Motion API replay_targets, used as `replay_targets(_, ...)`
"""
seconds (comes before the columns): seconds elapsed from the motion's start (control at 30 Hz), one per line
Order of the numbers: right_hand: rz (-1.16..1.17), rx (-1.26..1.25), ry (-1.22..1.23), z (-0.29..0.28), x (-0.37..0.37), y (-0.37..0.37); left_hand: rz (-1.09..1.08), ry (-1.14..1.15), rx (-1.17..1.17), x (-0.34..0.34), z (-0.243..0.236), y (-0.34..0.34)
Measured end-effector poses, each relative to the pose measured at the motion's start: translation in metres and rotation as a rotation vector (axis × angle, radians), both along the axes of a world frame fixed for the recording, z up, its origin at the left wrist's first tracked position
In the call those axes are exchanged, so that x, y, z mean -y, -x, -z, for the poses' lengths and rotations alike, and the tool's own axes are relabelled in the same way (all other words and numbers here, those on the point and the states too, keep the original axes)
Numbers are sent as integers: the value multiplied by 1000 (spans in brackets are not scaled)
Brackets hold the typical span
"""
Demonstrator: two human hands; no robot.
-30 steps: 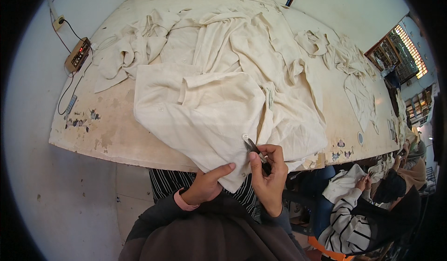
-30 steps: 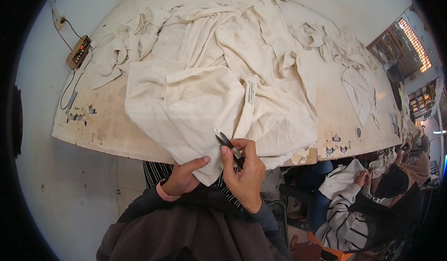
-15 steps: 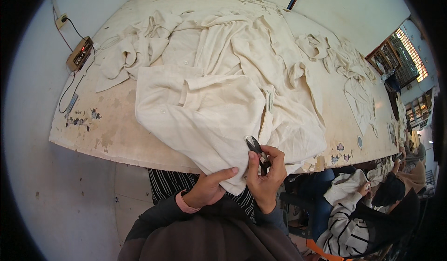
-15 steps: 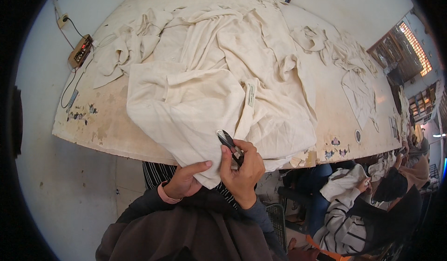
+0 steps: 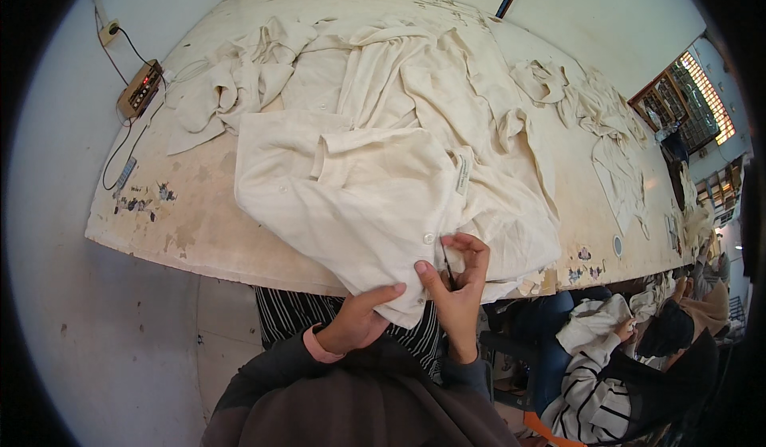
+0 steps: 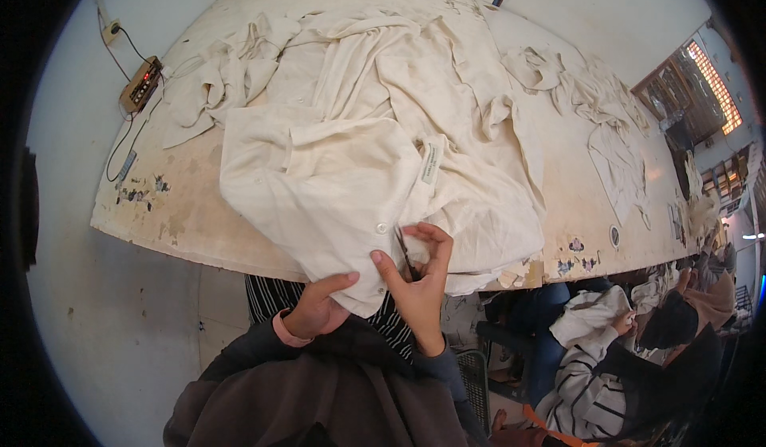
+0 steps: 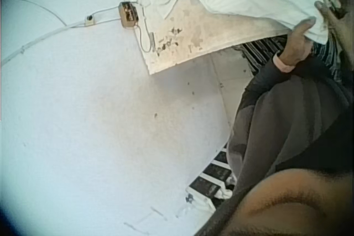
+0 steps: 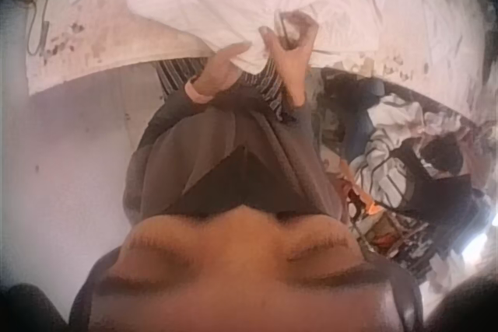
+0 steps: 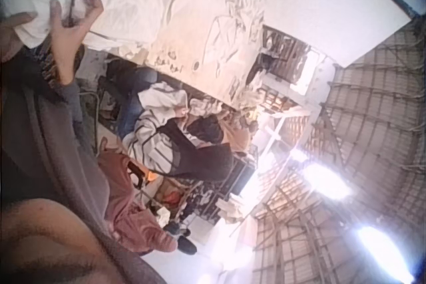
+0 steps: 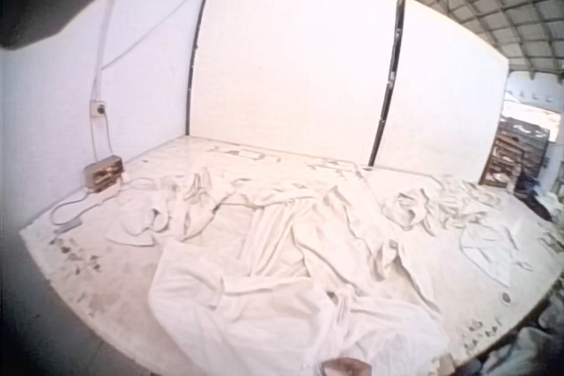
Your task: The person uses shears to cut a white fabric garment on a work table. They repeatedly lift, fold, and trim sections of the fabric, removing small pieces and placing them aside. The person continues cutting along seams and edges throughout the clip.
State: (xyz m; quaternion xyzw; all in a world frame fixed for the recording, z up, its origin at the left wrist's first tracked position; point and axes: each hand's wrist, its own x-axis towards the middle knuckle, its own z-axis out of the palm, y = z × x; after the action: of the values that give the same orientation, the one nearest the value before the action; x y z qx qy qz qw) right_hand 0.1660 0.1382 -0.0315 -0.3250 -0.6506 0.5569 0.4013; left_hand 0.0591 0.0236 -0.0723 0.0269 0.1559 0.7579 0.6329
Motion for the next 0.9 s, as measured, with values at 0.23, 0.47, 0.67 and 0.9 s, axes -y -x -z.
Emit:
replay_targets(0.23,1,25,75,-2,-11,-21,-361,247,-141,-6,-4,35)
replay_targets(0.47,165,274,-435,-36,5,-13,-335,233,-381,6,-32,24)
replay_targets(0.67,-1,208,-887,-46,11,2,-338,158,-728,20,-27,12)
replay_targets(0.9,92,386,-1072,-49,18,13,-310,117,-721,20,-27,4)
